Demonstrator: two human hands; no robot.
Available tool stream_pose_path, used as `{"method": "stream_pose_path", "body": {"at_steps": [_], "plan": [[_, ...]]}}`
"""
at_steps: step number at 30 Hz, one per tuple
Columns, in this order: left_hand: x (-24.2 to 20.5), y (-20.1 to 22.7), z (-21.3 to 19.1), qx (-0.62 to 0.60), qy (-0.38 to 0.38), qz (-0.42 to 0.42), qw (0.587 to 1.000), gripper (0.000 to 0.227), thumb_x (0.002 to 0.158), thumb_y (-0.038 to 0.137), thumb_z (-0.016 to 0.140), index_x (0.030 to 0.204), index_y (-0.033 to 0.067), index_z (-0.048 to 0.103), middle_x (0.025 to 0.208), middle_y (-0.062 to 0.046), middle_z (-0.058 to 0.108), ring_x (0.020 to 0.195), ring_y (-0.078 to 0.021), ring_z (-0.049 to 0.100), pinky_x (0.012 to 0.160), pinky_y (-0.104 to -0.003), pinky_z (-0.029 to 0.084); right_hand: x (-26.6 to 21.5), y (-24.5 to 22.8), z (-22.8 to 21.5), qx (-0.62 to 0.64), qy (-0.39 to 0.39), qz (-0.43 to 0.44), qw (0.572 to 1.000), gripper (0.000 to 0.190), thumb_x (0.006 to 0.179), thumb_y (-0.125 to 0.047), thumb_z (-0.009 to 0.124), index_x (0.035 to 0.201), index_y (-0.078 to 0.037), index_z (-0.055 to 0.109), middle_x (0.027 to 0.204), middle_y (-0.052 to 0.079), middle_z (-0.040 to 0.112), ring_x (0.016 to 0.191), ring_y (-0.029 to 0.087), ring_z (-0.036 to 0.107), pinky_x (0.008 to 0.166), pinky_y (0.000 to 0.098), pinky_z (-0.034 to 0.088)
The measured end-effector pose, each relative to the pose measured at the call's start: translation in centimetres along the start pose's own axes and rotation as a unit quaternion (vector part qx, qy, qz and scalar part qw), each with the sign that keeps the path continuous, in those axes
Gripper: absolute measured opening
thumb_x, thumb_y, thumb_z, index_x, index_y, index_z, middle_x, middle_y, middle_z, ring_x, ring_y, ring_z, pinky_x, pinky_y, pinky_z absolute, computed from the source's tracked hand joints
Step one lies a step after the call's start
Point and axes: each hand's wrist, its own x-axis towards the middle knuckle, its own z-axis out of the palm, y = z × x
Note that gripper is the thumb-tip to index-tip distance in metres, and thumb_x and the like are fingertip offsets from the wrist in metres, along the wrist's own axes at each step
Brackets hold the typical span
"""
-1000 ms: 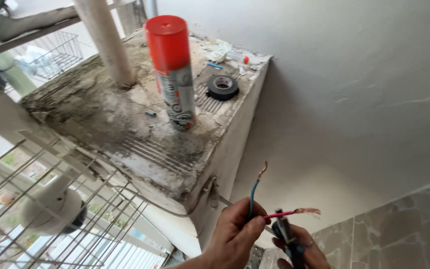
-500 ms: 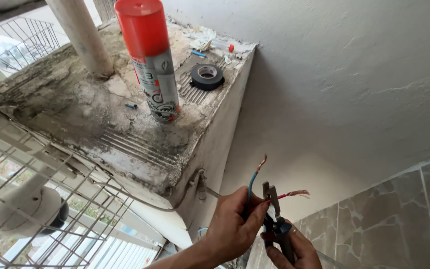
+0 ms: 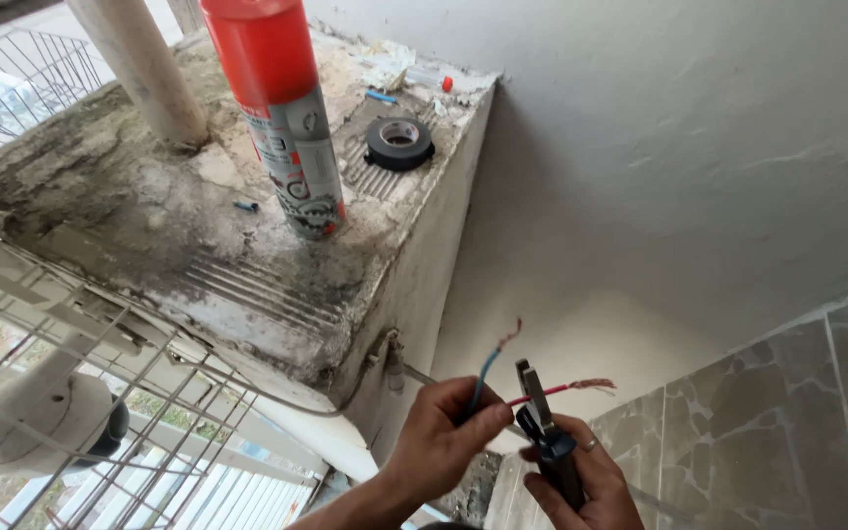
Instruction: Splicing and insulating electrical wires using pliers and electrical tape
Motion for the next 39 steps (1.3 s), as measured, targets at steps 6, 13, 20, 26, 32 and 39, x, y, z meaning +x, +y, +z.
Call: {"method": "stream_pose_path", "body": {"at_steps": [6, 13, 20, 26, 32, 39], "plan": [[-0.6, 0.8, 0.4, -0.096, 0.015, -0.001, 0.995, 0.024, 0.089, 0.025, 0.069, 0.087, 0.0010, 0.073, 0.068, -0.002, 0.064, 0.061, -0.0084, 0.051, 0.056, -0.027, 0.039, -0.5, -1.6, 0.3, -0.036, -0.010, -0.143, 0.989, 0.044, 0.075, -0.007, 0.074, 0.118, -0.002, 0.069, 0.132, 0.008, 0.062, 0.105, 0.025, 0.077, 0.095, 0.0342, 0.058], [-0.7, 0.2, 0.7, -0.137, -0.033, 0.060, 0.988, 0.026, 0.093, 0.021, 0.064, 0.099, -0.0029, 0.072, 0.086, -0.010, 0.073, 0.080, -0.0184, 0.067, 0.073, -0.033, 0.056, -0.6, -1.7, -0.1, -0.023, -0.065, -0.152, 0.986, 0.053, 0.070, 0.001, 0.076, 0.122, -0.001, 0.067, 0.138, 0.011, 0.060, 0.116, 0.026, 0.072, 0.100, 0.0363, 0.054], [-0.9, 0.2, 1.0, -0.137, -0.023, 0.061, 0.988, 0.024, 0.093, 0.021, 0.064, 0.097, -0.0016, 0.070, 0.087, -0.008, 0.072, 0.082, -0.0170, 0.067, 0.073, -0.031, 0.054, -0.4, -0.5, 0.1, -0.053, -0.076, -0.140, 0.986, 0.044, 0.076, -0.019, 0.075, 0.118, -0.008, 0.069, 0.129, 0.006, 0.060, 0.084, 0.020, 0.076, 0.080, 0.0347, 0.058], [-1.4, 0.2, 1.0, -0.210, -0.079, 0.034, 0.974, 0.026, 0.095, 0.020, 0.064, 0.104, -0.0045, 0.069, 0.096, -0.012, 0.073, 0.085, -0.0187, 0.066, 0.078, -0.033, 0.054, 0.2, 3.7, -0.8, -0.157, -0.028, -0.167, 0.973, 0.043, 0.069, -0.028, 0.081, 0.107, -0.016, 0.063, 0.118, 0.003, 0.074, 0.089, 0.020, 0.080, 0.076, 0.0350, 0.062], [-1.9, -0.4, 0.8, -0.265, -0.062, -0.133, 0.953, 0.029, 0.079, 0.020, 0.072, 0.092, -0.0065, 0.070, 0.070, -0.008, 0.063, 0.052, -0.0087, 0.040, 0.047, -0.023, 0.025, 0.3, 0.5, -1.0, -0.131, -0.026, -0.165, 0.977, 0.051, 0.061, -0.012, 0.089, 0.109, -0.014, 0.073, 0.104, -0.001, 0.077, 0.074, 0.014, 0.078, 0.066, 0.0264, 0.062], [-1.9, 0.4, 0.6, -0.194, -0.067, 0.007, 0.979, 0.025, 0.089, 0.021, 0.069, 0.095, -0.0034, 0.069, 0.075, -0.008, 0.066, 0.062, -0.0132, 0.052, 0.057, -0.027, 0.041, 0.0, 5.1, 1.1, 0.028, -0.021, 0.030, 0.999, 0.072, 0.069, 0.011, 0.064, 0.135, -0.018, 0.060, 0.104, 0.016, 0.077, 0.093, 0.023, 0.073, 0.082, 0.0299, 0.052]]}}
